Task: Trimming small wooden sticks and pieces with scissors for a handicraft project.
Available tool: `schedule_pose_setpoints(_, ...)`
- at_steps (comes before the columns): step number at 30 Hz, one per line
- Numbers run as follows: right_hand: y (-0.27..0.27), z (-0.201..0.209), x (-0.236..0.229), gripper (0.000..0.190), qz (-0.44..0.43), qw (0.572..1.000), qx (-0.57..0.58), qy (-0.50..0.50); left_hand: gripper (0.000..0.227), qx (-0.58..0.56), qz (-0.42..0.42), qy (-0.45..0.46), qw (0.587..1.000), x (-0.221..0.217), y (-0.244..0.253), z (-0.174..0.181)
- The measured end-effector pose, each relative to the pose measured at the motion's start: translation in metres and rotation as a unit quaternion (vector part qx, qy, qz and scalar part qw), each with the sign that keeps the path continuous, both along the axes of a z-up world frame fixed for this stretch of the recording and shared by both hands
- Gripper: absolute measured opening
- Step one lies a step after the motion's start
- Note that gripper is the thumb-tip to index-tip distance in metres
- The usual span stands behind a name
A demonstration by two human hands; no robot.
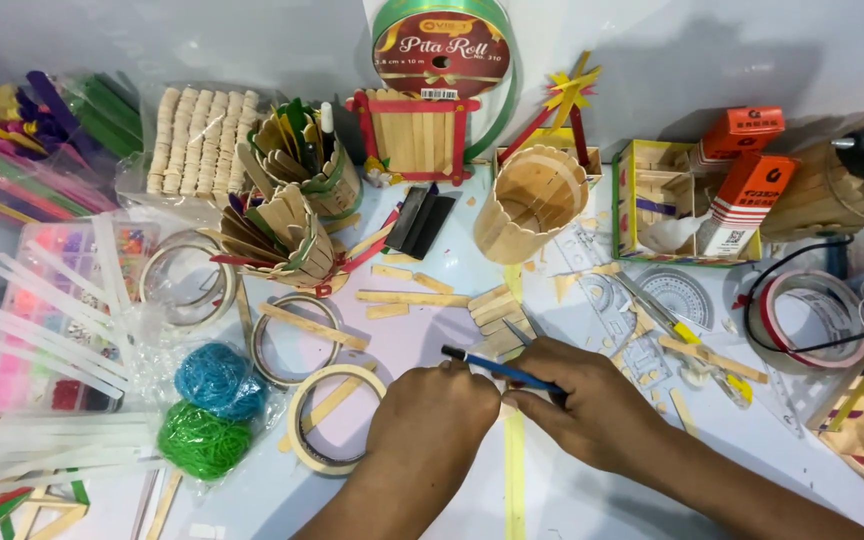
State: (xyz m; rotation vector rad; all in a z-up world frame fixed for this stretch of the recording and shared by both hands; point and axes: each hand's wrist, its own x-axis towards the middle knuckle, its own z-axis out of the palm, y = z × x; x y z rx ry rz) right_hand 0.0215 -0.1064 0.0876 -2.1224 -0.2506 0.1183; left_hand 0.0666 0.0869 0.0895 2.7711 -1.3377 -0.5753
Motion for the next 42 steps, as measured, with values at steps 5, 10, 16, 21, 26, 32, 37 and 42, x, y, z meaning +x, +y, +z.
schedule_pose_setpoints(5,0.003,-0.003,0.001,0.015,0.029,0.999,0.004,-0.029,0.023,-0.028,-0.001,-0.038,0.999,-0.002,0.008,-0.003)
schedule_pose_setpoints(10,0.004,-0.008,0.001,0.019,0.023,1.000,-0.005,-0.014,0.019,-0.054,0.001,-0.073,0.996,-0.003,0.016,-0.011)
schedule_pose_setpoints(16,0.008,-0.014,0.000,0.016,-0.011,0.999,-0.026,0.016,0.021,-0.106,0.017,-0.024,0.994,-0.003,0.025,-0.011)
schedule_pose_setpoints(21,0.012,-0.016,0.003,0.022,-0.085,0.984,-0.078,0.133,0.019,-0.169,0.026,-0.009,0.985,-0.003,0.031,-0.008)
schedule_pose_setpoints(26,0.016,-0.006,0.010,0.025,-0.102,0.969,-0.107,0.197,0.019,-0.293,0.095,-0.014,0.951,-0.014,0.035,-0.021)
schedule_pose_setpoints(32,0.024,0.001,0.021,0.023,-0.168,0.912,-0.151,0.342,0.024,-0.388,0.180,-0.015,0.904,-0.020,0.040,-0.014)
schedule_pose_setpoints(37,0.036,0.008,0.027,0.016,-0.248,0.870,-0.170,0.391,0.015,-0.348,0.232,-0.072,0.906,-0.027,0.031,-0.032)
schedule_pose_setpoints(42,0.045,0.022,0.045,0.017,-0.263,0.854,-0.208,0.398,0.016,-0.450,0.255,-0.215,0.828,-0.035,0.015,-0.073)
